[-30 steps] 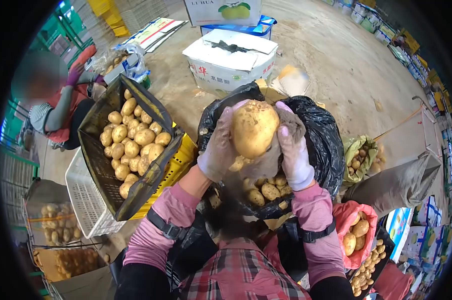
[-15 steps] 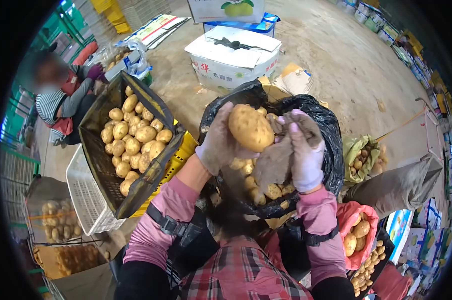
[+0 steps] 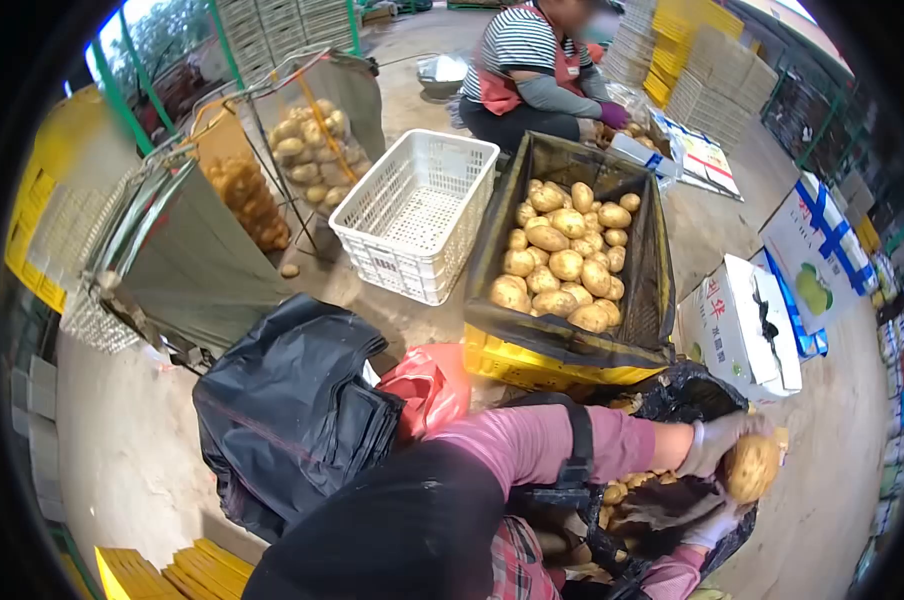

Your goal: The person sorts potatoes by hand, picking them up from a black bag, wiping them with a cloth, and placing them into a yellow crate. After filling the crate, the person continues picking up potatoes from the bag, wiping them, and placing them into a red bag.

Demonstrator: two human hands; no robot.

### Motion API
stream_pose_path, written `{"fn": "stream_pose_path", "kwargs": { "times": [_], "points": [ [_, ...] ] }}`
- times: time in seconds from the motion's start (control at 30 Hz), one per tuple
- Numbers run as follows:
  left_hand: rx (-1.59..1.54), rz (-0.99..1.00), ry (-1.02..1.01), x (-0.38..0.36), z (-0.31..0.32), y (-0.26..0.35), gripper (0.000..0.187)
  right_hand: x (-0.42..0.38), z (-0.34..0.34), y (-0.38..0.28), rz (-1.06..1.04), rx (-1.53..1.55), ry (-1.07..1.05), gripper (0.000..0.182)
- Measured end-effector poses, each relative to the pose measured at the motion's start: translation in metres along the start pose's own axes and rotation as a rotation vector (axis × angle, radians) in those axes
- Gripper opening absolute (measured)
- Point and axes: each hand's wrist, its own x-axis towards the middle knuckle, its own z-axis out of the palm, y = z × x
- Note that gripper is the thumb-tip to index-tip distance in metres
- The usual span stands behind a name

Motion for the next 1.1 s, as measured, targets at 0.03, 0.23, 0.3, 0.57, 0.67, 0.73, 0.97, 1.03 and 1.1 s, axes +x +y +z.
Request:
{"fn": "stream_pose_path", "kwargs": {
  "times": [0.03,0.23,0.3,0.57,0.67,0.73,0.97,1.03,1.1],
  "points": [
    [-0.067,0.036,-0.036,-0.002,-0.002,0.013,0.064,-0.001,-0.01,0.01,-0.126,-0.272,-0.044,0.061],
    [-0.05,0.614,-0.072,-0.205,0.008,0.132,0.067,-0.015,-0.025,0.029,-0.044,-0.281,-0.095,0.051],
    [0.038,0.708,0.163,-0.272,-0.022,0.144,0.074,-0.036,-0.019,0.018,-0.062,-0.282,-0.04,0.047],
    [-0.143,0.905,0.779,-0.462,-0.236,0.215,0.053,-0.09,-0.04,0.0,-0.004,-0.106,-0.084,0.036],
    [0.059,0.898,1.042,-0.476,-0.309,0.257,0.049,-0.115,-0.042,-0.034,0.054,-0.051,0.039,0.034],
    [0.116,0.941,1.282,-0.47,-0.321,0.273,0.051,-0.109,-0.07,-0.036,-0.017,-0.105,0.054,0.038],
    [1.659,-0.35,1.844,-0.463,-0.338,0.274,0.085,-0.129,-0.114,-0.06,-0.015,-0.236,0.165,0.036],
    [1.736,-0.539,1.776,-0.459,-0.347,0.261,0.078,-0.137,-0.111,-0.056,-0.136,-0.26,0.157,0.028],
    [1.949,-0.5,1.727,-0.463,-0.367,0.257,0.055,-0.152,-0.083,-0.067,-0.236,-0.39,0.192,0.031]
  ]
}}
